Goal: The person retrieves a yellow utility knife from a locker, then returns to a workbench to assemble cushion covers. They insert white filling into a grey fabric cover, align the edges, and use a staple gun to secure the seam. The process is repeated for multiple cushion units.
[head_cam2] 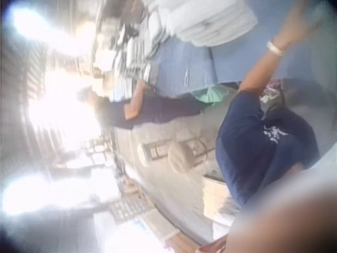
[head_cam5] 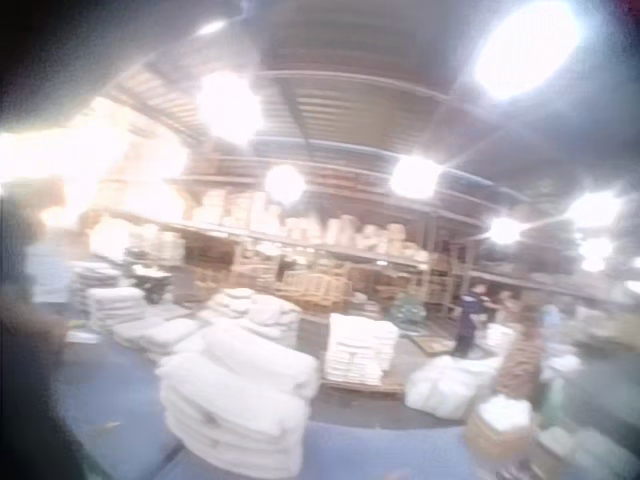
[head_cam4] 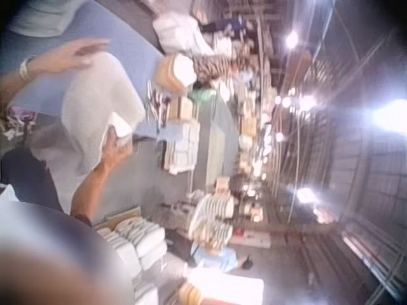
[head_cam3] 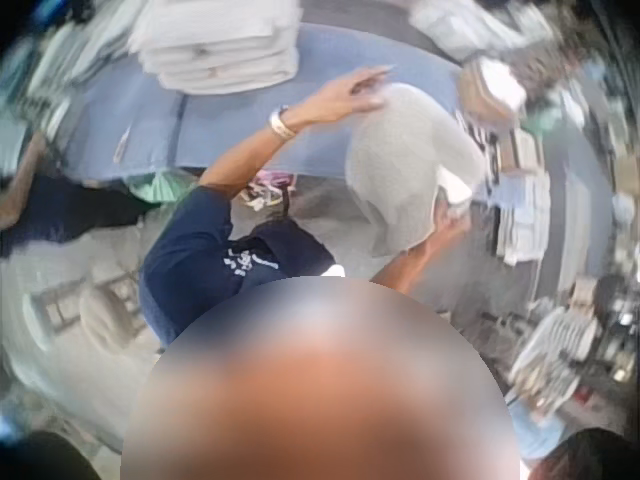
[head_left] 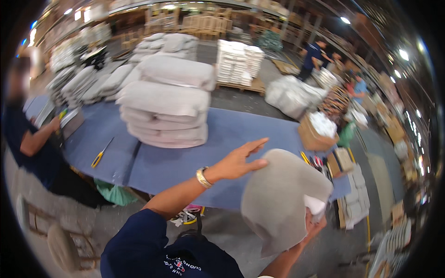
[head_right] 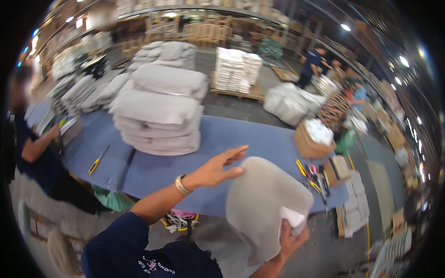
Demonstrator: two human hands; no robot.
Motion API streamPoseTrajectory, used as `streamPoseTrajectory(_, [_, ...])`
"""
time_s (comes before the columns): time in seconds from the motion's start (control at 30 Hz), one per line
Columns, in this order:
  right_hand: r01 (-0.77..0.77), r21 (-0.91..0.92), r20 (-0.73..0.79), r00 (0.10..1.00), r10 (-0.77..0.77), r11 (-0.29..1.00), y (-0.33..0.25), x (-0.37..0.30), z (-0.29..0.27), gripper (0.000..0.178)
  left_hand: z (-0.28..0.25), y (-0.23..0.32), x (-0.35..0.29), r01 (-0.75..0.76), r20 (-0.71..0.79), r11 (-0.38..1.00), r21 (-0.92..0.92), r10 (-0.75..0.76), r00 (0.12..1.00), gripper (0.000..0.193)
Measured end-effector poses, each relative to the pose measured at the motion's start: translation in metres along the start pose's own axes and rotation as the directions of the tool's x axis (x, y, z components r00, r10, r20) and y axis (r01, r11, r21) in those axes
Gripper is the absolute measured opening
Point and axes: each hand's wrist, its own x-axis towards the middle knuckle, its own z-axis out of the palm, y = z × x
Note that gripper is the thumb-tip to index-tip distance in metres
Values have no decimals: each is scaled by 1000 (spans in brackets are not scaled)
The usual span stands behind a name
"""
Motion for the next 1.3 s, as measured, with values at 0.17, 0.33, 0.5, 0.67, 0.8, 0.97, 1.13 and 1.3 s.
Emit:
streamPoseTrajectory(0.17, [-280, 137, 9, 959, 282, 950, 38, 18, 1, 33, 27, -45, 10, 201, 162, 952, -232, -166, 973, 69])
streamPoseTrajectory(0.33, [-259, 253, 274, 943, 188, 932, 53, 66, 32, 32, 24, -103, 41, -48, -143, 952, -303, 4, 990, 70])
streamPoseTrajectory(0.5, [-103, 3, 330, 939, 96, 995, 74, 104, 77, 44, 32, -105, 92, -66, -395, 997, 28, 72, 916, 44])
streamPoseTrajectory(0.67, [9, -163, 355, 934, 50, 987, 126, 116, 132, 49, 41, -122, 153, -141, -198, 905, 402, 236, 951, 41])
streamPoseTrajectory(0.8, [-40, 29, 494, 869, 20, 999, 146, 139, 152, 41, 11, -154, 184, 13, -146, 998, 69, -3, 989, 60])
streamPoseTrajectory(0.97, [-41, 50, 667, 745, -3, 998, 172, 180, 166, 22, -4, -186, 201, 98, -163, 977, -190, -130, 978, 63])
streamPoseTrajectory(1.13, [24, 74, 779, 622, -73, 997, 182, 211, 186, 17, 9, -189, 212, 118, -219, 966, -228, -169, 961, 66])
streamPoseTrajectory(1.3, [10, 328, 853, 427, -300, 945, 211, 224, 175, 21, 32, -212, 212, 273, -377, 919, -283, -368, 850, 68])
